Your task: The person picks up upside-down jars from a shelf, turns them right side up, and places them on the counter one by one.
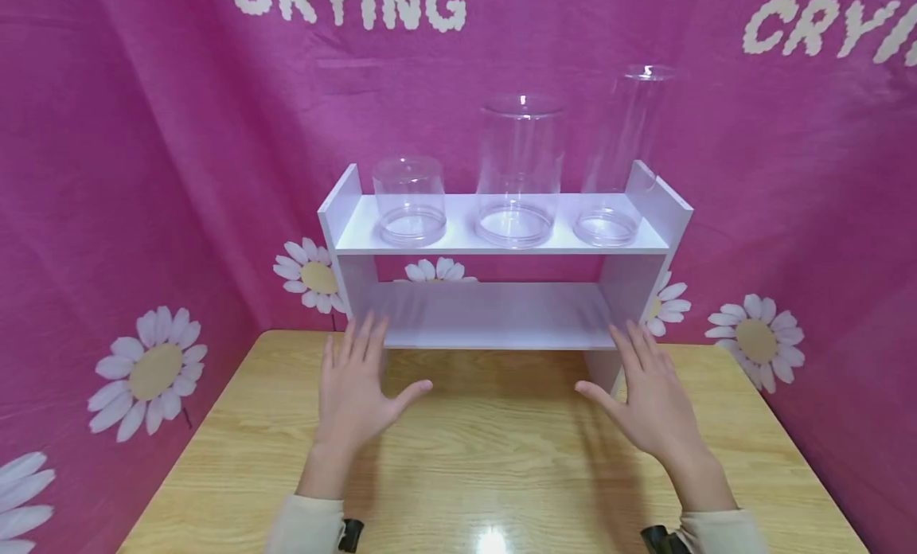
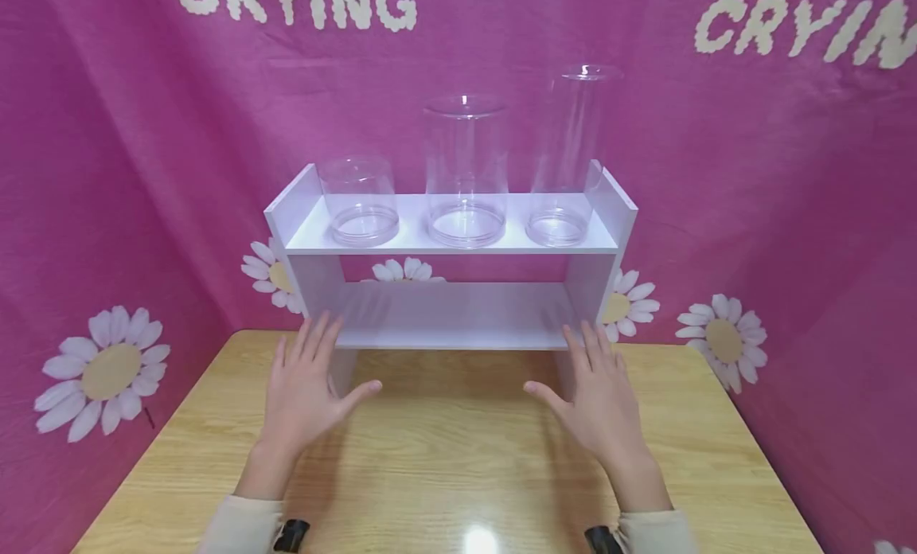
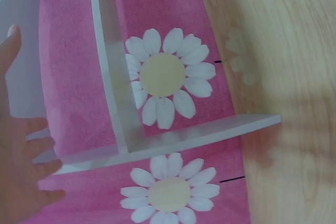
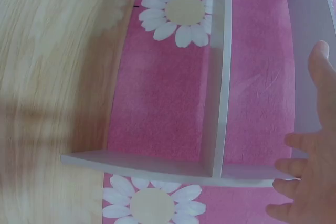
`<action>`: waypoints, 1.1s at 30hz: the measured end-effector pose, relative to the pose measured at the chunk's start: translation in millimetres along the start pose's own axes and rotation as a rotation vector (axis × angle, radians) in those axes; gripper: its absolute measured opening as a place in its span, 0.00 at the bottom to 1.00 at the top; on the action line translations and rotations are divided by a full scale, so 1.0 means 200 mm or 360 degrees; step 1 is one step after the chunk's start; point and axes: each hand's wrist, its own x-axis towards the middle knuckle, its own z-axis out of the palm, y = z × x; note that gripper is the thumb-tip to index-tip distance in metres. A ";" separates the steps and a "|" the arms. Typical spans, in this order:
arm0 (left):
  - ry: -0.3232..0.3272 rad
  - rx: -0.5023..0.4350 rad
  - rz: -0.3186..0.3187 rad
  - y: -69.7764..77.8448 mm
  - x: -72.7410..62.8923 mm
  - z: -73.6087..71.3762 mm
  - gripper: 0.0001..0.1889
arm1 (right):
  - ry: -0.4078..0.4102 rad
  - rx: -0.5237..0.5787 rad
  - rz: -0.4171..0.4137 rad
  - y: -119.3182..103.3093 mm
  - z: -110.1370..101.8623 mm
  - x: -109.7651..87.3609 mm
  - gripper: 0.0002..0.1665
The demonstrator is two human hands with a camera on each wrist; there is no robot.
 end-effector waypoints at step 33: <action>0.0074 -0.1106 -0.0145 -0.32 0.06 0.02 0.36 | 0.0027 0.0248 -0.0100 0.15 -0.09 -0.09 0.41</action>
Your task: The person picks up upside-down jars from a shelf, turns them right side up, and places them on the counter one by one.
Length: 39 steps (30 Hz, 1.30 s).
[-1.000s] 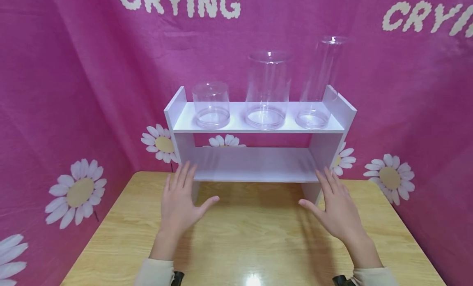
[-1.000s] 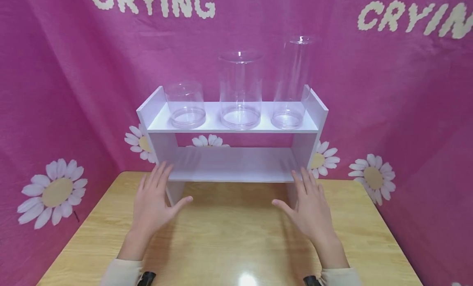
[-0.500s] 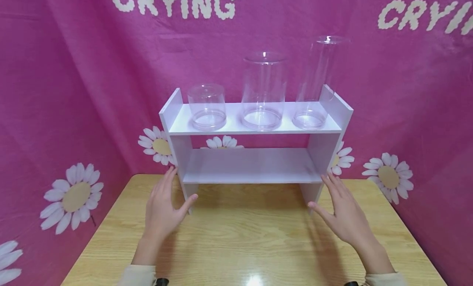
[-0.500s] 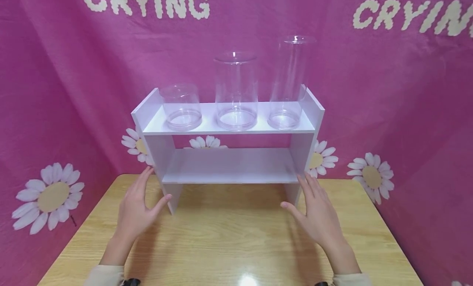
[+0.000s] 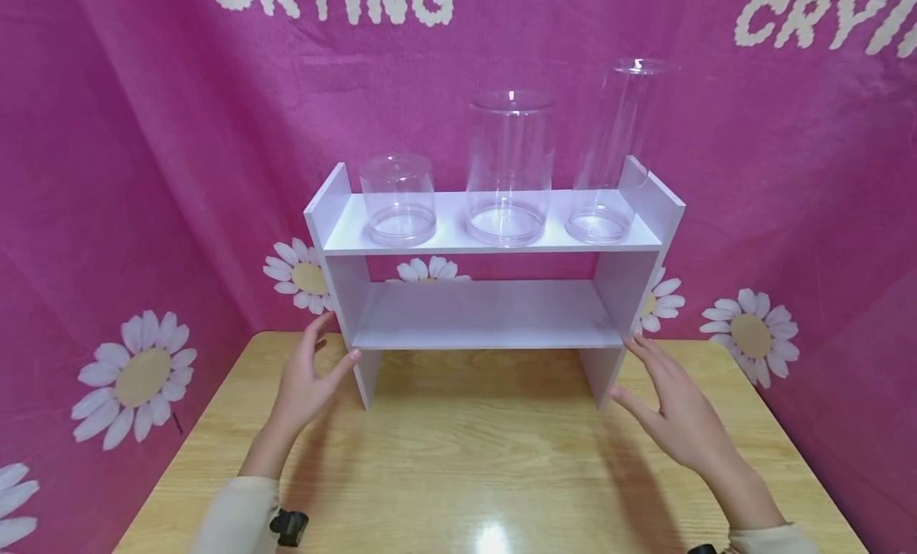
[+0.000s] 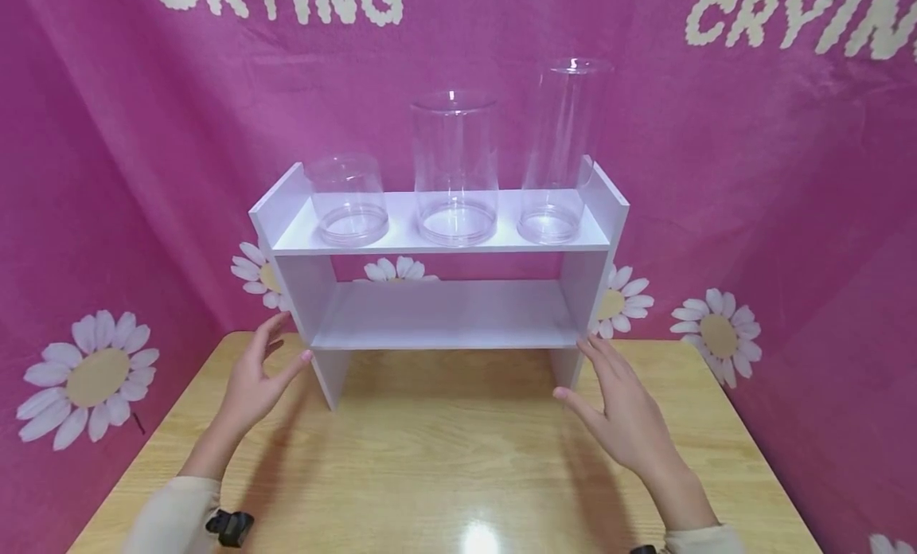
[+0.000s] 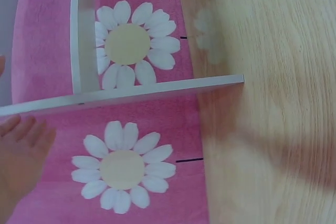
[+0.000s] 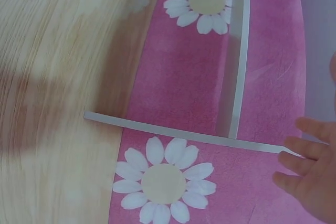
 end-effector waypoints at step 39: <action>0.0016 -0.0552 -0.0396 -0.05 0.24 -0.07 0.21 | -0.0273 0.0040 -0.0206 -0.09 -0.37 0.14 0.25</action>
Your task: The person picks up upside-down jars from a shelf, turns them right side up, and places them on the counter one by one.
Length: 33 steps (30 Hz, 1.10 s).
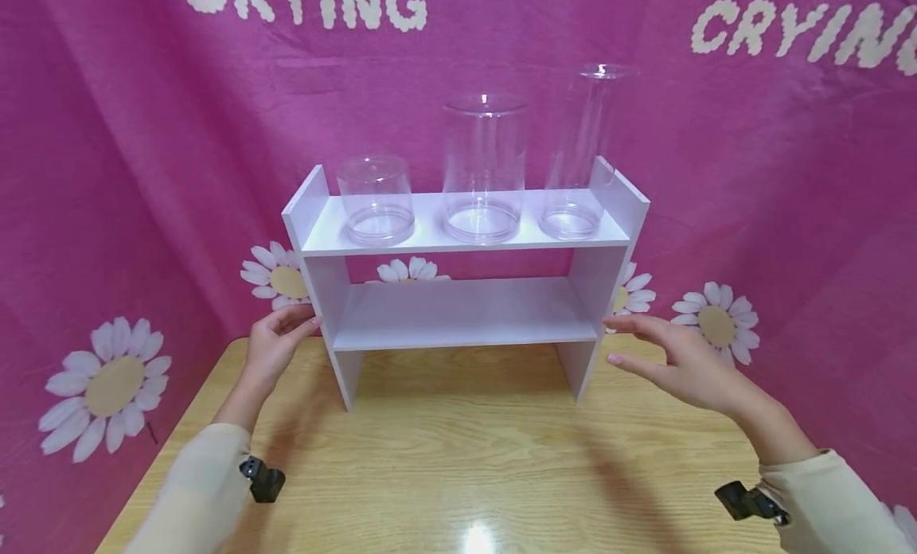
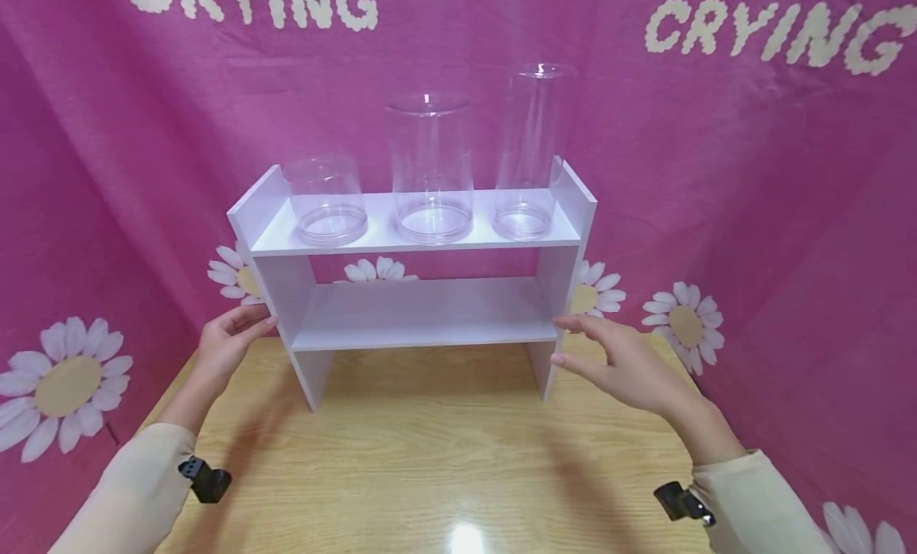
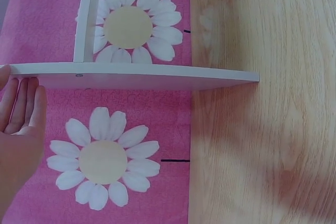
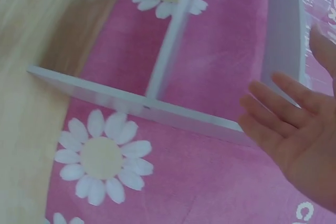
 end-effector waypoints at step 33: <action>-0.0090 0.0234 -0.0083 0.04 0.01 -0.03 0.23 | -0.0463 -0.0067 0.0177 -0.06 -0.55 0.28 0.24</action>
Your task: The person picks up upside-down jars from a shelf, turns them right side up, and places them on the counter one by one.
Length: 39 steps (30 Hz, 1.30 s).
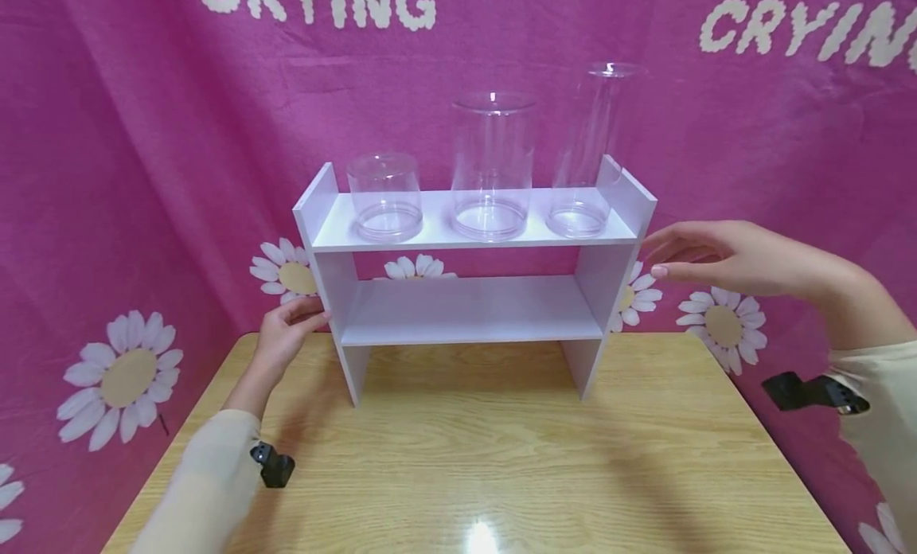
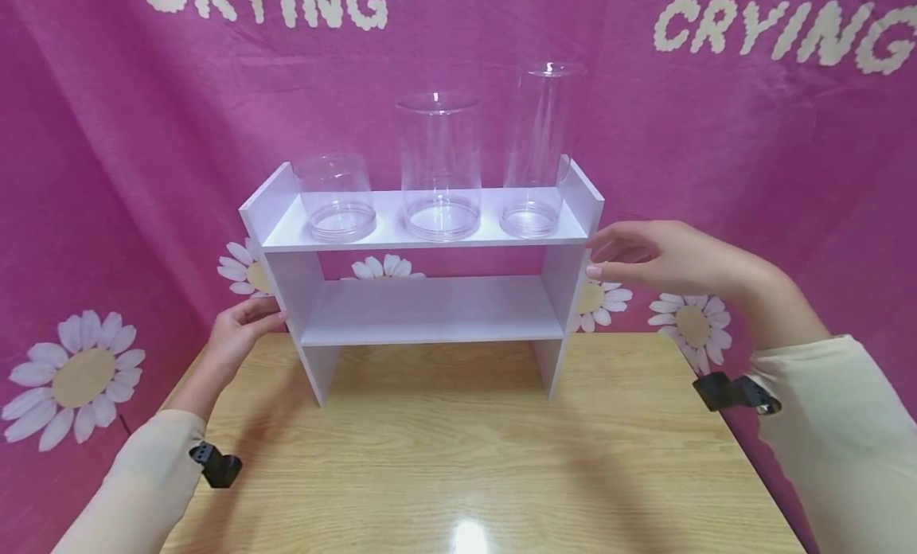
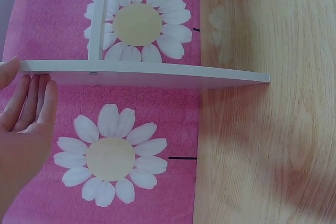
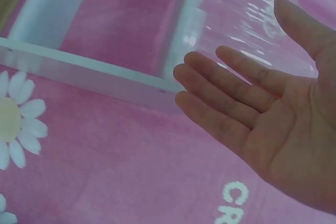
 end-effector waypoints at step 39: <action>-0.0412 -0.0508 -0.0384 0.05 0.02 -0.04 0.35 | 0.0054 0.0069 0.0311 -0.02 -0.48 0.19 0.34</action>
